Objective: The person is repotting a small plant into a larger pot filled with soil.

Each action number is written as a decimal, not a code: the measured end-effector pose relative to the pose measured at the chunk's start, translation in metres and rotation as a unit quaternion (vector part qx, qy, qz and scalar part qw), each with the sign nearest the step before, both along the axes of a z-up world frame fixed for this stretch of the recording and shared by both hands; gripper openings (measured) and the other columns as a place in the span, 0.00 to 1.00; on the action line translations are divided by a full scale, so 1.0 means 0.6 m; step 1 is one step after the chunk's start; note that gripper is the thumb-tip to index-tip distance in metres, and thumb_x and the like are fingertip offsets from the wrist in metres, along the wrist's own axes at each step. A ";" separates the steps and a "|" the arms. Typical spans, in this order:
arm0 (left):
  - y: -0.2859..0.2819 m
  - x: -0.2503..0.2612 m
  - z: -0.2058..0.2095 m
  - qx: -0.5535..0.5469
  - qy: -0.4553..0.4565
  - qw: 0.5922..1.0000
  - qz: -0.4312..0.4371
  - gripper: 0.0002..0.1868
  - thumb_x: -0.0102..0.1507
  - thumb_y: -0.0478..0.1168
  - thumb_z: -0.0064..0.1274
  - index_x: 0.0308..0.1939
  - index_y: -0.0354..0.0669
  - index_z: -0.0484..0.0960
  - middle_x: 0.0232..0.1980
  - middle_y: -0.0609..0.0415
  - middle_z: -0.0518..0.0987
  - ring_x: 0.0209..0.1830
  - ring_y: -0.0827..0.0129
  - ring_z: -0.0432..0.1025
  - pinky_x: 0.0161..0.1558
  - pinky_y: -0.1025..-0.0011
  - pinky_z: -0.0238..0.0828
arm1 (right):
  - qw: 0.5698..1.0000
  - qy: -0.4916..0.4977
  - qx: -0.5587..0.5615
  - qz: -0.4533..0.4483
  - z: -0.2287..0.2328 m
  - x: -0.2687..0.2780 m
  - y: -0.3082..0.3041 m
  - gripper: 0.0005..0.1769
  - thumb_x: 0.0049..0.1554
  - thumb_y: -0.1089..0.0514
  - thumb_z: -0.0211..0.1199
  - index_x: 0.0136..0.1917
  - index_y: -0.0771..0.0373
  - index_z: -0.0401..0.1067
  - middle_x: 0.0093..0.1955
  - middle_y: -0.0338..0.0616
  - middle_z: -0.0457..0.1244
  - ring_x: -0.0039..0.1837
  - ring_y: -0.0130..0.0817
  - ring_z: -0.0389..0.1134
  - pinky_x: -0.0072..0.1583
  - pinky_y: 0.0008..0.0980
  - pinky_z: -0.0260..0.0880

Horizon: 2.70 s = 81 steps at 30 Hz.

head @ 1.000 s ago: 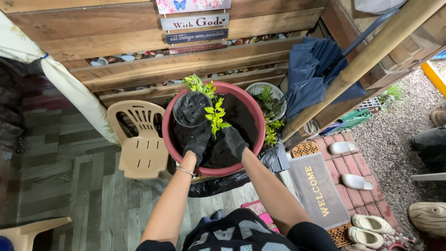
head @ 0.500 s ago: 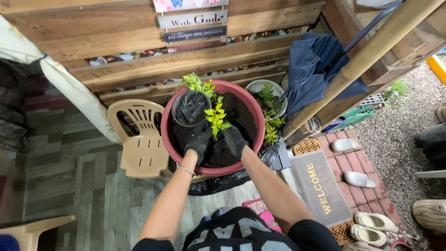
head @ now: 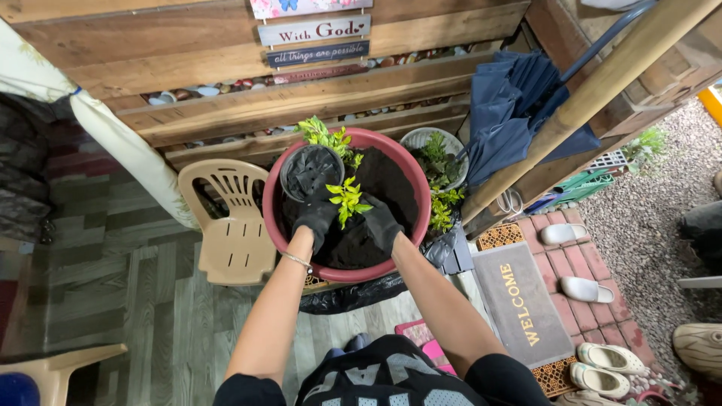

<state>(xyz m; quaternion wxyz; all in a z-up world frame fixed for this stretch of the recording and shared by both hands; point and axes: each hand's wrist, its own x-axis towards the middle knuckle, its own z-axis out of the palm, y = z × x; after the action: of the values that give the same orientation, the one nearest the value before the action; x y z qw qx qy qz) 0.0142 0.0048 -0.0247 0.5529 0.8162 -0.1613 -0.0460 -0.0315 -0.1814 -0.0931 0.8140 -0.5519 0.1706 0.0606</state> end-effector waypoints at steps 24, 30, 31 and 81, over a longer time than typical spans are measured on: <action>0.007 -0.037 0.002 -0.032 0.117 0.992 0.027 0.19 0.63 0.46 0.58 0.56 0.47 0.85 0.43 0.53 0.85 0.44 0.71 0.76 0.48 0.72 0.72 | 0.996 0.009 0.080 0.047 0.082 -0.051 0.005 0.16 0.63 0.61 0.54 0.65 0.59 0.69 0.42 0.38 0.67 0.32 0.29 0.67 0.34 0.31 0.67; 0.002 -0.019 -0.044 -0.030 0.067 0.997 0.032 0.20 0.61 0.44 0.58 0.56 0.47 0.84 0.46 0.53 0.86 0.47 0.70 0.77 0.51 0.70 0.73 | 0.996 -0.074 -0.007 0.047 0.097 -0.054 0.011 0.14 0.67 0.61 0.58 0.65 0.61 0.75 0.40 0.39 0.65 0.30 0.24 0.62 0.32 0.27 0.61; 0.003 -0.017 -0.049 -0.043 0.077 0.996 0.020 0.20 0.61 0.44 0.59 0.57 0.46 0.83 0.48 0.52 0.85 0.49 0.69 0.77 0.52 0.70 0.72 | 0.997 -0.032 0.051 0.055 0.146 -0.065 0.021 0.14 0.64 0.61 0.56 0.62 0.59 0.73 0.41 0.38 0.68 0.31 0.29 0.67 0.34 0.31 0.67; 0.018 -0.056 -0.017 -0.039 0.041 0.995 0.079 0.19 0.70 0.47 0.47 0.61 0.45 0.79 0.57 0.44 0.83 0.58 0.56 0.76 0.56 0.66 0.71 | 0.992 -0.082 0.024 0.096 0.140 -0.061 0.027 0.23 0.67 0.54 0.47 0.74 0.55 0.63 0.47 0.48 0.69 0.40 0.42 0.76 0.43 0.40 0.79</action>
<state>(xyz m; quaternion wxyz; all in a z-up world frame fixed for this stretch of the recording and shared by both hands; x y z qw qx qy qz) -0.0196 0.0157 -0.0349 0.5926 0.8014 -0.0750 -0.0292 -0.0681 -0.1654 -0.0091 0.8284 -0.5495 0.0480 0.0976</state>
